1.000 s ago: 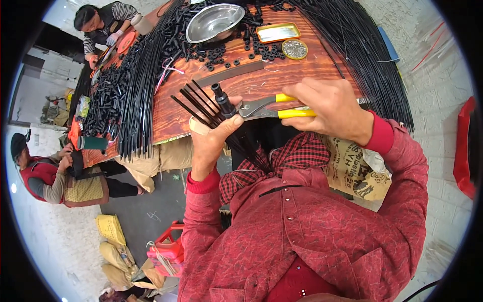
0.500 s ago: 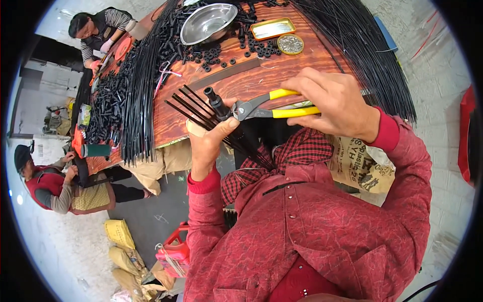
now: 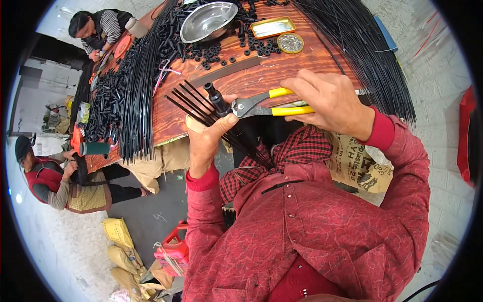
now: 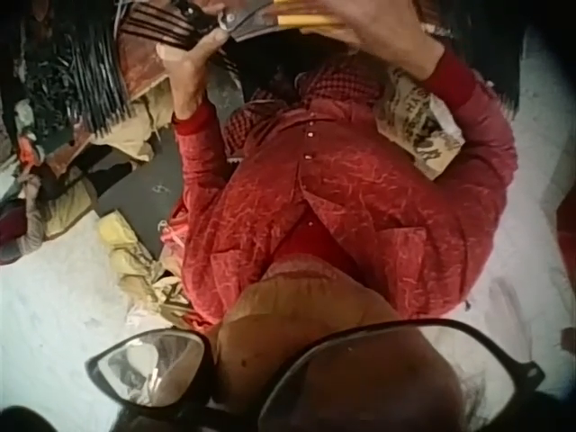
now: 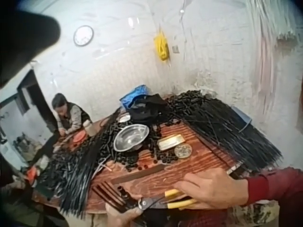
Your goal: Trimming the ends of bundled black rods using side cutters on a production line.
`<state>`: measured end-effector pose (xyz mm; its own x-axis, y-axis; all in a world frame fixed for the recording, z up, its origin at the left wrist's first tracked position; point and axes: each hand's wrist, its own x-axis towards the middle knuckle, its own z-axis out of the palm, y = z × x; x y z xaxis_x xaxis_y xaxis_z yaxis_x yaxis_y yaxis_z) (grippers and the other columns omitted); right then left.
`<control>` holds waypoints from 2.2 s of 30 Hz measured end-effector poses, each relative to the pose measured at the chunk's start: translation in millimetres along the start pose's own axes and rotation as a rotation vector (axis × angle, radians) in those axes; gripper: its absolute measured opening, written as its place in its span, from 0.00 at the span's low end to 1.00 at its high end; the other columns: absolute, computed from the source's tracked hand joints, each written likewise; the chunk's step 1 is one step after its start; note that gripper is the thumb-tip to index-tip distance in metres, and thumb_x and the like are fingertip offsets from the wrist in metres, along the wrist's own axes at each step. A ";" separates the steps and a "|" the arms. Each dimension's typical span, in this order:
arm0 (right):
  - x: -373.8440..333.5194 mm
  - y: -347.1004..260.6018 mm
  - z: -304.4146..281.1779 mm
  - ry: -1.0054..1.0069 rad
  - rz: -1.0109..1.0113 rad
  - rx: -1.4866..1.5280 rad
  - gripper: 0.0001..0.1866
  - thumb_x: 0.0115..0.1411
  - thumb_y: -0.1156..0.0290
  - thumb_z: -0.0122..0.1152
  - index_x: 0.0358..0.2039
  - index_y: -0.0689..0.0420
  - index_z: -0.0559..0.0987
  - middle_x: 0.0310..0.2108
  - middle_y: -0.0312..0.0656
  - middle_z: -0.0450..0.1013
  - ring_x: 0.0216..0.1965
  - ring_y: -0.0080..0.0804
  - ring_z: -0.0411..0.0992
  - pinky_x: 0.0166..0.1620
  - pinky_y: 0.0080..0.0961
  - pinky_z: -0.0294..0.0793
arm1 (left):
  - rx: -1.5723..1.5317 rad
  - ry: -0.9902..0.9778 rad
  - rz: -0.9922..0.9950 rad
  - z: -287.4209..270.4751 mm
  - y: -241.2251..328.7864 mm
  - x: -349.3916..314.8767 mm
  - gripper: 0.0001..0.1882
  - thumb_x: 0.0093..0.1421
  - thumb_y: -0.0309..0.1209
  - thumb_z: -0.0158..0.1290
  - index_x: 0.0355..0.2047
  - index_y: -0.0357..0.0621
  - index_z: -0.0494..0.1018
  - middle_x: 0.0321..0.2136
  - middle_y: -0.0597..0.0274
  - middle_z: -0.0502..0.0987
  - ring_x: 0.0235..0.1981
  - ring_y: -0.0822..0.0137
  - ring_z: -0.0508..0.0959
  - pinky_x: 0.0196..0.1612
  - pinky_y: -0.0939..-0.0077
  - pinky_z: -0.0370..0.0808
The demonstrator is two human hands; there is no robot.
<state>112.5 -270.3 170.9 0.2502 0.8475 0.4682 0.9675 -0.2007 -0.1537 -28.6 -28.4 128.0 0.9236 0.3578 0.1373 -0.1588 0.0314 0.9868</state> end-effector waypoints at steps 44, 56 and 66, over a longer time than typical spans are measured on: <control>1.6 19.6 22.5 -0.481 0.134 0.929 0.18 0.63 0.73 0.53 0.55 0.58 0.73 0.37 0.46 0.78 0.31 0.36 0.77 0.37 0.32 0.76 | 0.120 -0.017 -0.021 -8.6 -0.1 1.1 0.24 0.46 0.25 0.68 0.47 0.38 0.79 0.33 0.67 0.78 0.35 0.76 0.76 0.42 0.80 0.72; 12.4 21.0 12.3 -0.303 -0.040 0.467 0.27 0.52 0.80 0.55 0.55 0.53 0.73 0.35 0.53 0.77 0.36 0.54 0.76 0.37 0.46 0.74 | 0.139 0.018 -0.043 -0.9 8.4 -0.2 0.23 0.48 0.23 0.68 0.46 0.36 0.78 0.35 0.67 0.79 0.34 0.77 0.76 0.41 0.82 0.72; 11.8 16.4 7.1 -0.236 -0.087 0.305 0.26 0.53 0.78 0.55 0.55 0.53 0.74 0.36 0.49 0.77 0.37 0.50 0.76 0.35 0.43 0.74 | 0.124 -0.005 -0.075 -2.4 8.2 1.4 0.24 0.47 0.21 0.68 0.47 0.36 0.78 0.37 0.65 0.80 0.36 0.76 0.77 0.42 0.80 0.74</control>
<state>131.0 -260.1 167.7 0.1177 0.9518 0.2831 0.9206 0.0023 -0.3906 -29.5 -25.4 136.0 0.9330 0.3545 0.0629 -0.0454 -0.0575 0.9973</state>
